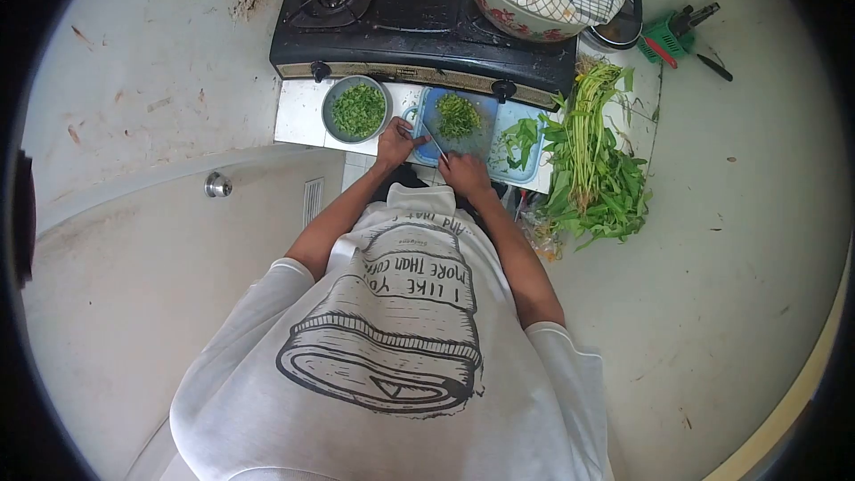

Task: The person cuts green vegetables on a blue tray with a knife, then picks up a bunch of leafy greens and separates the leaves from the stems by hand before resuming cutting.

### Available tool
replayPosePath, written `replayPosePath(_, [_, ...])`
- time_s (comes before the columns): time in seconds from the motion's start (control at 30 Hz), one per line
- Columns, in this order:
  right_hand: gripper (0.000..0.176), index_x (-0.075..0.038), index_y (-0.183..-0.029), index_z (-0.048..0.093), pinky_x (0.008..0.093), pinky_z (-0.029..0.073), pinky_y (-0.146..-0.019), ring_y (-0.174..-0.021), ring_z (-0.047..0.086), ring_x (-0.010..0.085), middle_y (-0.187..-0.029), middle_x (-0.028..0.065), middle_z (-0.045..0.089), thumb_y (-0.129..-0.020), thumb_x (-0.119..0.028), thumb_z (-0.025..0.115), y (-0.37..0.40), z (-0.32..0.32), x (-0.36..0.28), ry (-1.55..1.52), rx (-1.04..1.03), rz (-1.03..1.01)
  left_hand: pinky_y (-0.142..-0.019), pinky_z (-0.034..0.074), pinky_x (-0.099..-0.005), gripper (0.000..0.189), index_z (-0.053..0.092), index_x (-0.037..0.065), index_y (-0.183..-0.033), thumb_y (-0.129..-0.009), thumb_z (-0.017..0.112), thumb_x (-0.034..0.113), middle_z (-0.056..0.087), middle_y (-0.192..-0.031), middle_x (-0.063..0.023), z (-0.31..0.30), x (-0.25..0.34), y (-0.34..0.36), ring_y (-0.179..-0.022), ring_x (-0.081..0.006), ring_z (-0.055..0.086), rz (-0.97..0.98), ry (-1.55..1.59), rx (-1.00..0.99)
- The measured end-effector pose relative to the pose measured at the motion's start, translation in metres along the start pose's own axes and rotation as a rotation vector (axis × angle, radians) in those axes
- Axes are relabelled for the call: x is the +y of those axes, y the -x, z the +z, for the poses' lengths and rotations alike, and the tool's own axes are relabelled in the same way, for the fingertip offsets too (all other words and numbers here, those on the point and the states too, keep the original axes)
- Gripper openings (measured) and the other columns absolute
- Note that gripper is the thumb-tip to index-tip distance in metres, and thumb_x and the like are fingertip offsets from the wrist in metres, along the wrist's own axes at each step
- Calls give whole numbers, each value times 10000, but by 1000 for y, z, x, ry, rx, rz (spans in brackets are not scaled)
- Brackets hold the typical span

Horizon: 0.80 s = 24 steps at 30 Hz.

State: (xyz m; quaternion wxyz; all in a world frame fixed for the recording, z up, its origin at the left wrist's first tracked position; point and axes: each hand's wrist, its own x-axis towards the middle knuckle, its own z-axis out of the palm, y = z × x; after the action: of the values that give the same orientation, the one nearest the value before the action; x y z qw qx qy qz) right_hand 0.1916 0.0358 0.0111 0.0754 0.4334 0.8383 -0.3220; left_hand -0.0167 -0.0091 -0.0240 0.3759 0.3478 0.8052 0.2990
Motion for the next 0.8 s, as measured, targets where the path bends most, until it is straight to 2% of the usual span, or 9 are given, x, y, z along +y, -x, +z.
replayPosePath(0.57, [450, -29, -1019, 681, 573, 563, -764, -824, 708, 468, -832, 264, 711, -1029, -440, 499, 1, -1, 0, 47, -43, -26, -681, 545, -343, 560, 582, 68, -983, -662, 954, 335, 650, -734, -50, 3, -7, -2, -680, -193, 653, 21, -7, 17])
replayPosePath(0.8, [447, -33, -1006, 687, 566, 563, -770, -824, 710, 467, -836, 268, 712, -1027, -441, 506, -4, 4, -3, 16, 5, -5, -694, 549, -347, 571, 586, 65, -989, -663, 956, 354, 655, -751, -58, 1, -5, -2, -696, -201, 659, -9, 8, -3])
